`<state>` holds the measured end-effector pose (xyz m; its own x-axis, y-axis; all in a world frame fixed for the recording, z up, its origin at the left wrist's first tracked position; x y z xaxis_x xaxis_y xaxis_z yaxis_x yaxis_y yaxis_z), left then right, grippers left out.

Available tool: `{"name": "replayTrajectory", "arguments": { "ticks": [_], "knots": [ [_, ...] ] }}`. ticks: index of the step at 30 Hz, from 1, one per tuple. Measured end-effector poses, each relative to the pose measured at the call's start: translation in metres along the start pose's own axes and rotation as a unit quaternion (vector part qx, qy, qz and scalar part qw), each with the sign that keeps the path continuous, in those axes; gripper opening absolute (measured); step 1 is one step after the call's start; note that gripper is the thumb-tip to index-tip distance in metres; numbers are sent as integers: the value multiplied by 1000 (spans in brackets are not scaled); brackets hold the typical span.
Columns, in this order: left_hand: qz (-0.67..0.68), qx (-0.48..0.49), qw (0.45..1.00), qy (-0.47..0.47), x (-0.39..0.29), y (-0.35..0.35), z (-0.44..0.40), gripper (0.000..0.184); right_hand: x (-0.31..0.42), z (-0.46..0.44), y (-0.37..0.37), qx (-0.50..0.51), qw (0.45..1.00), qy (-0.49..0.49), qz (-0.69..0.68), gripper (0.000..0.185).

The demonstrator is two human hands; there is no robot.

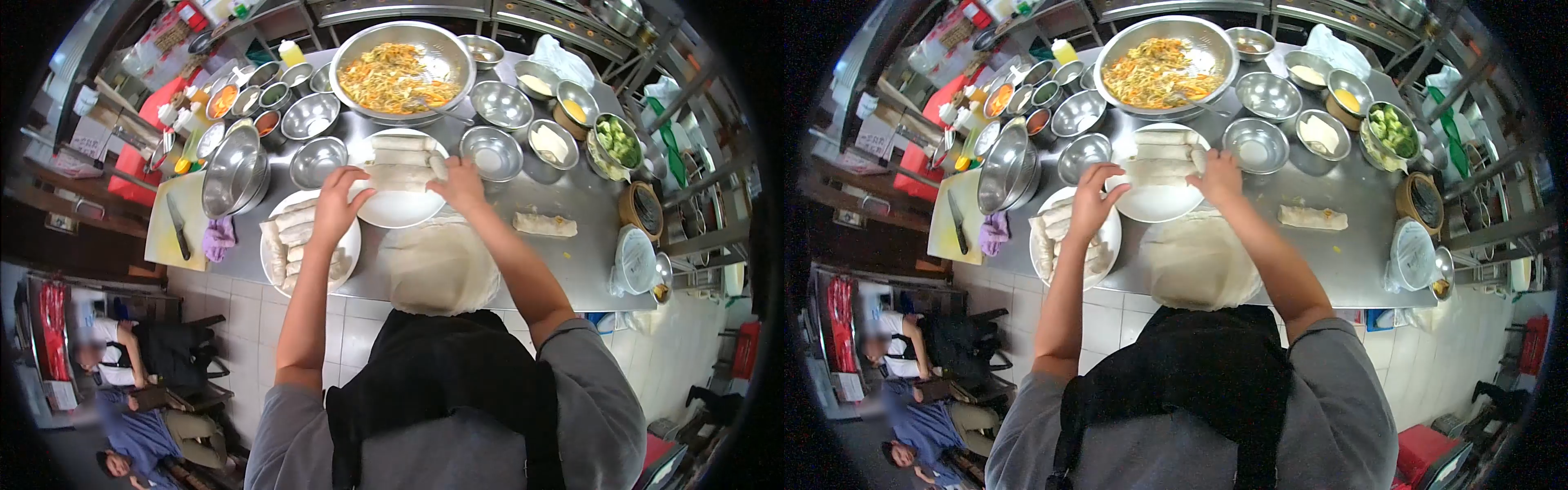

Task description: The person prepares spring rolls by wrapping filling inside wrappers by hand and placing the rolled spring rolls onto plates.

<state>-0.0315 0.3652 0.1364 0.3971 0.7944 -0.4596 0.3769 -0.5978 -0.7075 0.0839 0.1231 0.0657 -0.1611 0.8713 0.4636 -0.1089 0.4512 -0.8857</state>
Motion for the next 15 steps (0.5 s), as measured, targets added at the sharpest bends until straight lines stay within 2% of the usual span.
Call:
{"name": "replayTrajectory", "arguments": {
  "ticks": [4, 5, 8, 11, 14, 15],
  "knots": [
    [71, 13, 997, 7, -21, 36, -17, 26, -6, -5, 20, -7, 999, 32, -43, 62],
    [84, 20, 996, -7, -26, 40, -18, 24, -9, -9, 24, -35, 997, 30, -57, 54],
    [109, 32, 992, -52, -35, 50, -12, 23, -27, -26, 26, 3, 995, -4, -101, 49],
    [147, 29, 982, -111, -33, 58, -3, 20, -31, -40, -11, 207, 957, 58, -193, 42],
    [159, 32, 977, -139, -30, 61, 4, 24, -51, -46, -29, 335, 856, 147, -366, 43],
    [156, 33, 977, -143, -31, 60, 4, 25, -59, -47, -32, 353, 835, 147, -395, 43]
  ]
}}
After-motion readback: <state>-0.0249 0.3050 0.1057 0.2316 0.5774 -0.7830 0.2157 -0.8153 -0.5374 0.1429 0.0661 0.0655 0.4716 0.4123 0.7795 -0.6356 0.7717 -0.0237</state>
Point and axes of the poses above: each hand's wrist, its own z-axis away from the middle knuckle, its own y-axis out of the palm, x = y × z, the point moved 1 cm from there along -z, towards the middle knuckle, and after that the axes turned 6 degrees about y, right-handed, at the moved point
